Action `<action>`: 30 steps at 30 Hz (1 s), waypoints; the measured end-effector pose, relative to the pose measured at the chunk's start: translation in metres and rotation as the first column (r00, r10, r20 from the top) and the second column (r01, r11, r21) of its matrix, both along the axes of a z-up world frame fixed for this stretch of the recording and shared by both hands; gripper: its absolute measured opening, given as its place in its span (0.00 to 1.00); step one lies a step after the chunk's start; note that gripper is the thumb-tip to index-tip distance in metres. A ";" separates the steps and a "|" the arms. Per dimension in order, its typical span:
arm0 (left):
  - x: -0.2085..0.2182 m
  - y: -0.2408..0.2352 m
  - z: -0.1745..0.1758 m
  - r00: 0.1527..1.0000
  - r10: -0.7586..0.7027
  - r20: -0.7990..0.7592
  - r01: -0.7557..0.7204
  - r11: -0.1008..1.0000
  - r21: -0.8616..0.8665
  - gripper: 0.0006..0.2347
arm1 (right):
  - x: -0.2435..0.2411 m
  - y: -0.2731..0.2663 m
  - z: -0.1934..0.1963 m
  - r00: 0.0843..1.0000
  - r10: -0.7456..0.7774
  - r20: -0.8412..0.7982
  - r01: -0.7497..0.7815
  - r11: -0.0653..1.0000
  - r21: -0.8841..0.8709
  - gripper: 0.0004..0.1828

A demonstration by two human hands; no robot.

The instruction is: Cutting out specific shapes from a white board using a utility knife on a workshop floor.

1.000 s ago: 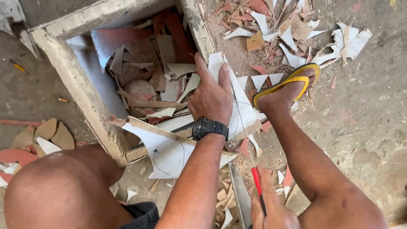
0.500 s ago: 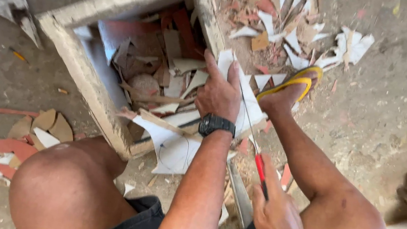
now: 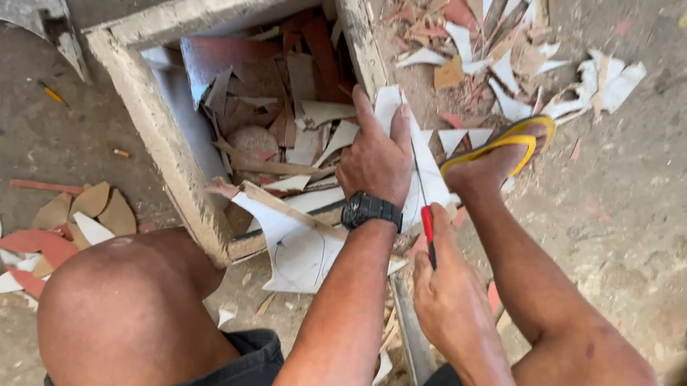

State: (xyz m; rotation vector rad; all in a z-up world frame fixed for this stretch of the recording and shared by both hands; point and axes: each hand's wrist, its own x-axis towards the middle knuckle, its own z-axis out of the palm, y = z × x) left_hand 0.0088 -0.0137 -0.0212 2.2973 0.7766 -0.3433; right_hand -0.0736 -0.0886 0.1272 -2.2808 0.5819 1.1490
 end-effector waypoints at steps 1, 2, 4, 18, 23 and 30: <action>0.000 -0.002 -0.001 1.000 0.000 -0.003 0.000 1.000 0.006 0.32 | 0.000 0.001 0.012 0.998 -0.012 -0.056 0.011 1.000 -0.027 0.37; -0.003 -0.001 -0.002 1.000 -0.004 -0.005 0.004 1.000 0.003 0.32 | -0.024 -0.007 0.013 0.998 -0.017 -0.057 0.015 0.999 -0.030 0.37; -0.007 -0.003 -0.002 1.000 -0.009 0.020 0.009 1.000 0.023 0.32 | -0.065 -0.030 0.020 0.976 -0.009 -0.216 -0.033 0.981 -0.190 0.42; -0.009 -0.006 0.005 1.000 -0.003 0.008 0.003 1.000 -0.027 0.31 | -0.037 -0.014 0.014 1.000 -0.024 0.018 0.024 1.000 -0.009 0.39; -0.007 -0.004 -0.002 1.000 0.000 0.029 0.000 1.000 0.021 0.31 | -0.090 -0.044 0.027 0.969 -0.055 -0.240 0.005 0.979 -0.203 0.41; -0.012 0.001 0.012 0.999 -0.012 -0.033 0.010 0.998 -0.056 0.32 | -0.047 -0.030 -0.036 0.996 -0.022 0.085 0.018 0.999 0.046 0.35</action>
